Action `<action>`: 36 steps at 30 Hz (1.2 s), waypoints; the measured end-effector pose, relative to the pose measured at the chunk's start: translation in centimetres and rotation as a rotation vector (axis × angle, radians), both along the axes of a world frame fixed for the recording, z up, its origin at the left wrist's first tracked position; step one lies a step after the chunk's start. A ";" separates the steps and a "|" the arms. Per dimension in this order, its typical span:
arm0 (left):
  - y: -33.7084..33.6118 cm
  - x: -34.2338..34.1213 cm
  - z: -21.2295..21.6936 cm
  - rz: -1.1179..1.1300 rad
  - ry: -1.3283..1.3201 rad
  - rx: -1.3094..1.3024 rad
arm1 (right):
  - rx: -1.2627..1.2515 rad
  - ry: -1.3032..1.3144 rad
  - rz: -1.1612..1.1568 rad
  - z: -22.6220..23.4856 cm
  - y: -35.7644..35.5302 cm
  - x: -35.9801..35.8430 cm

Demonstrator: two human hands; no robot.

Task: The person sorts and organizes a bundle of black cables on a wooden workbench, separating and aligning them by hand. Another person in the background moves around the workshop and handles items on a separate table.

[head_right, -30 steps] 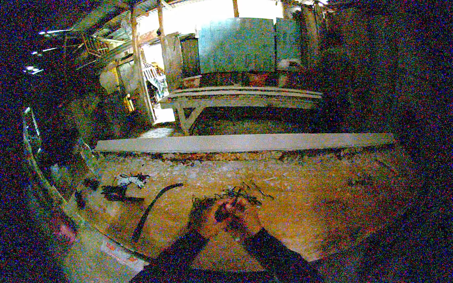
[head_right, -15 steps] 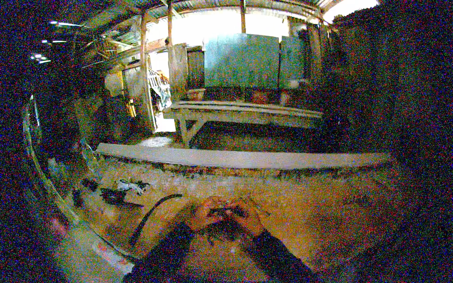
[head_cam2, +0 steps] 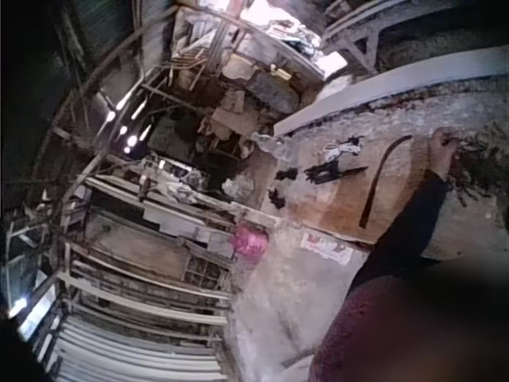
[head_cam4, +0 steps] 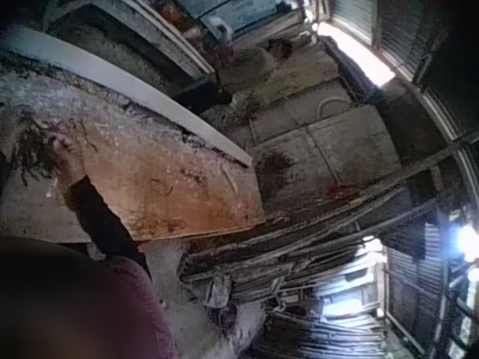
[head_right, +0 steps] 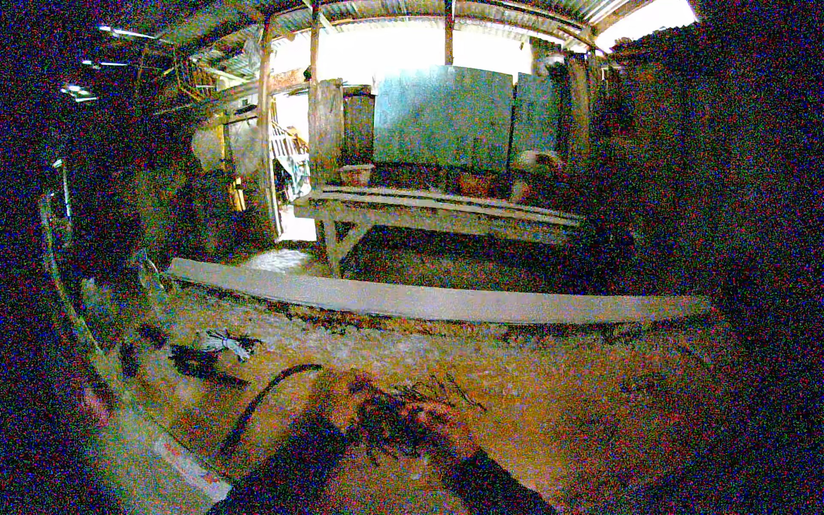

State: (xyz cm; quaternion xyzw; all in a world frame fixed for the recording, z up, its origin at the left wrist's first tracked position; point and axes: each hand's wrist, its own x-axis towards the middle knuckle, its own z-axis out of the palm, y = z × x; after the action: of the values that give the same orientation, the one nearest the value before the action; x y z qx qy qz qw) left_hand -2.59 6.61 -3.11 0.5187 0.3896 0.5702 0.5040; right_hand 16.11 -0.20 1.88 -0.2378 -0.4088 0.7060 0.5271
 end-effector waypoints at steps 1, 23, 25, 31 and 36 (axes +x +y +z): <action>0.0 -0.2 0.1 0.003 0.007 -0.035 | -0.015 -0.021 0.007 0.0 0.0 0.2; -3.8 3.0 1.7 -0.430 0.310 0.343 | 0.542 -1.019 -0.709 -0.1 1.8 2.2; -3.2 2.0 1.6 -0.180 0.337 0.246 | 0.555 -1.023 -0.749 -0.3 1.9 2.3; -2.8 0.9 2.9 0.288 0.500 0.424 | 0.615 -0.629 -0.626 -1.3 1.8 1.2; -2.6 0.1 3.7 0.448 0.720 0.364 | 0.501 -0.615 -0.099 -1.2 1.2 1.0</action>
State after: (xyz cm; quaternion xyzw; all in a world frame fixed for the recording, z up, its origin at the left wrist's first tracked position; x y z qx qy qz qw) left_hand -2.53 3.96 0.57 0.6667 0.5359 0.5078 0.1018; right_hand 17.09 1.00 0.65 -0.3215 -0.6951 0.4542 0.4552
